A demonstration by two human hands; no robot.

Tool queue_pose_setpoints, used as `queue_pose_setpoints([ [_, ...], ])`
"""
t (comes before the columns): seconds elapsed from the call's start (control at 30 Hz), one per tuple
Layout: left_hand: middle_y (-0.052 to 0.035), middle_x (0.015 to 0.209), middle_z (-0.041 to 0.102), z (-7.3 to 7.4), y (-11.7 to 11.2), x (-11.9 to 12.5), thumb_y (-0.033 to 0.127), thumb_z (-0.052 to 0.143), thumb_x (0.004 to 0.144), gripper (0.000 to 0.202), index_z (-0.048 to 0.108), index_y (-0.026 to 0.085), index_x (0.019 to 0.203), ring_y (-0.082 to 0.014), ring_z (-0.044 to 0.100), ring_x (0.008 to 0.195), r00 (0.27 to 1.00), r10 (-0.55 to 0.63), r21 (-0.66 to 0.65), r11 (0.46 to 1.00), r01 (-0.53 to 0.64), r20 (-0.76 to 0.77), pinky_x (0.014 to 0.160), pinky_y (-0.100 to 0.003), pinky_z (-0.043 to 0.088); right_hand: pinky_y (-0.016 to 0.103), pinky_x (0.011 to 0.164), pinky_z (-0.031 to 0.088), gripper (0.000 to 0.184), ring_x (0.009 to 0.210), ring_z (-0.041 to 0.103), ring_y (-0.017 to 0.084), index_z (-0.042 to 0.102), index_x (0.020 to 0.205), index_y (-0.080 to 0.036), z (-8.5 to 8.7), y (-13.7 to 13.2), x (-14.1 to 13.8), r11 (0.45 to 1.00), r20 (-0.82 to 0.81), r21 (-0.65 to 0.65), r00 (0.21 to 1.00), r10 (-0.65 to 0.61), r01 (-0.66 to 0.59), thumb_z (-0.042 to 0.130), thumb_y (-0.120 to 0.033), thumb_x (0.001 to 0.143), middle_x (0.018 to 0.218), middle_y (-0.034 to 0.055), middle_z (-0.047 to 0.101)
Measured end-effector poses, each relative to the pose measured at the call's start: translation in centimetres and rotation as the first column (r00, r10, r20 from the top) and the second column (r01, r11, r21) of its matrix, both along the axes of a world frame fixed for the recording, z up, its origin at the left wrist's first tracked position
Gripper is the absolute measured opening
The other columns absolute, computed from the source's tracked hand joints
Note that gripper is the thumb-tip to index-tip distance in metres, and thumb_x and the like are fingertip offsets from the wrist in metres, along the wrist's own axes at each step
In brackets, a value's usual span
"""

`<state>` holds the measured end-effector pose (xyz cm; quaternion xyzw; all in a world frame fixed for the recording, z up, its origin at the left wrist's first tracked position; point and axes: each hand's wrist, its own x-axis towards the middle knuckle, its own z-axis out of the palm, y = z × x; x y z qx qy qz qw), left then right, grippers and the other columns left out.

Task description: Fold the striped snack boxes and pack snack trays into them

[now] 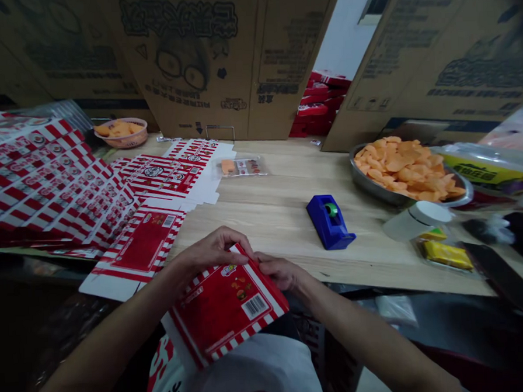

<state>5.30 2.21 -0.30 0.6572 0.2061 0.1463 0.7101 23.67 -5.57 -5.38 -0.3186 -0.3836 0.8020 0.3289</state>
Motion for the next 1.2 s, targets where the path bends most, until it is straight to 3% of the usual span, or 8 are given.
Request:
queue_pose_setpoints([
  [0.07, -0.0009, 0.064, 0.065, -0.4, 0.5, -0.9, 0.036, 0.077, 0.061, 0.028, 0.068, 0.013, 0.075, -0.0129, 0.057, 0.056, 0.955, 0.296, -0.046, 0.954, -0.296, -0.006, 0.053, -0.023, 0.044, 0.033, 0.072, 0.052, 0.061, 0.08, 0.066, 0.021, 0.067, 0.095, -0.017, 0.4, 1.1, 0.6, 0.994, -0.009, 0.006, 0.994, -0.112, 0.112, 0.073, -0.063, 0.056, 0.09, 0.0084, 0.071],
  [0.17, -0.0001, 0.072, 0.065, -2.4, 1.0, -2.7, 0.04, 0.075, 0.062, 0.036, 0.061, 0.015, 0.085, -0.0145, 0.059, 0.058, 0.619, 0.785, -0.099, 0.618, -0.78, 0.028, 0.056, -0.026, 0.048, 0.027, 0.068, 0.05, 0.058, 0.081, 0.065, 0.018, 0.064, 0.101, -0.019, 1.2, 3.8, 1.9, 0.989, 0.047, 0.096, 0.992, -0.118, 0.113, 0.078, -0.053, 0.057, 0.097, 0.0071, 0.069],
  [0.23, -0.0029, 0.081, 0.066, -4.0, 1.1, -4.1, 0.045, 0.069, 0.067, 0.04, 0.057, 0.016, 0.092, -0.0186, 0.063, 0.067, 0.418, 0.907, -0.034, 0.42, -0.907, 0.05, 0.063, -0.032, 0.051, 0.023, 0.062, 0.046, 0.048, 0.071, 0.062, 0.014, 0.064, 0.098, -0.017, 1.2, 6.0, 2.4, 0.983, 0.163, 0.177, 0.984, -0.072, 0.043, 0.081, -0.041, 0.059, 0.087, 0.004, 0.069],
  [0.33, -0.0138, 0.109, 0.063, -5.7, 0.6, -5.7, 0.048, 0.065, 0.069, 0.051, 0.055, 0.015, 0.108, -0.0323, 0.059, 0.105, 0.387, 0.918, 0.444, 0.311, -0.84, 0.089, 0.087, -0.048, 0.047, 0.019, 0.054, 0.039, 0.03, 0.057, 0.053, 0.009, 0.067, 0.088, -0.014, 0.6, 9.7, 2.3, 0.947, 0.365, 0.304, 0.931, -0.02, -0.099, 0.073, -0.036, 0.069, 0.07, -0.0007, 0.064],
  [0.47, -0.0229, 0.148, 0.03, -5.3, 0.4, -5.6, 0.061, 0.075, 0.051, 0.1, 0.042, 0.016, 0.135, -0.0439, 0.015, 0.139, 0.713, 0.683, 0.917, 0.37, -0.15, -0.159, 0.108, -0.063, 0.013, 0.019, 0.05, 0.037, 0.02, 0.054, 0.05, 0.009, 0.07, 0.071, -0.013, -0.1, 15.6, 1.5, 0.753, 0.713, 0.435, 0.7, 0.046, -0.493, 0.07, -0.032, 0.068, 0.059, -0.0042, 0.059],
  [0.63, -0.0268, 0.153, 0.009, -4.2, 1.5, -2.3, 0.067, 0.071, 0.051, 0.119, 0.02, 0.018, 0.147, -0.0464, 0.003, 0.139, 0.753, 0.229, 0.744, 0.482, 0.462, -0.617, 0.103, -0.072, 0.002, 0.024, 0.066, 0.045, 0.017, 0.075, 0.061, 0.017, 0.071, 0.082, -0.013, 0.4, 25.9, 0.4, 0.695, 0.79, 0.583, 0.494, -0.364, -0.42, 0.062, -0.026, 0.078, 0.076, 0.0014, 0.068],
  [0.93, -0.0235, 0.141, 0.041, -12.7, 1.7, -0.2, 0.023, 0.057, 0.081, 0.078, 0.016, 0.026, 0.147, -0.0435, 0.037, 0.129, 0.783, 0.37, 0.863, 0.287, 0.415, -0.499, 0.098, -0.073, 0.024, 0.044, 0.087, 0.05, 0.032, 0.103, 0.058, 0.022, 0.055, 0.118, -0.016, -1.4, 37.3, 0.2, 0.689, 0.745, 0.657, 0.123, -0.656, -0.305, 0.055, -0.033, 0.091, 0.12, 0.0088, 0.057],
  [1.2, -0.0243, 0.131, 0.045, -7.0, 2.2, 0.6, 0.048, 0.076, 0.046, 0.113, 0.031, 0.011, 0.143, -0.0438, 0.038, 0.122, 0.53, 0.671, 0.843, 0.506, 0.184, -0.519, 0.107, -0.06, 0.016, 0.028, 0.077, 0.047, 0.018, 0.085, 0.063, 0.016, 0.063, 0.089, -0.014, -1.8, 30.5, 4.7, 0.622, 0.674, 0.727, 0.134, -0.726, -0.29, 0.045, -0.014, 0.09, 0.092, 0.0074, 0.068],
])
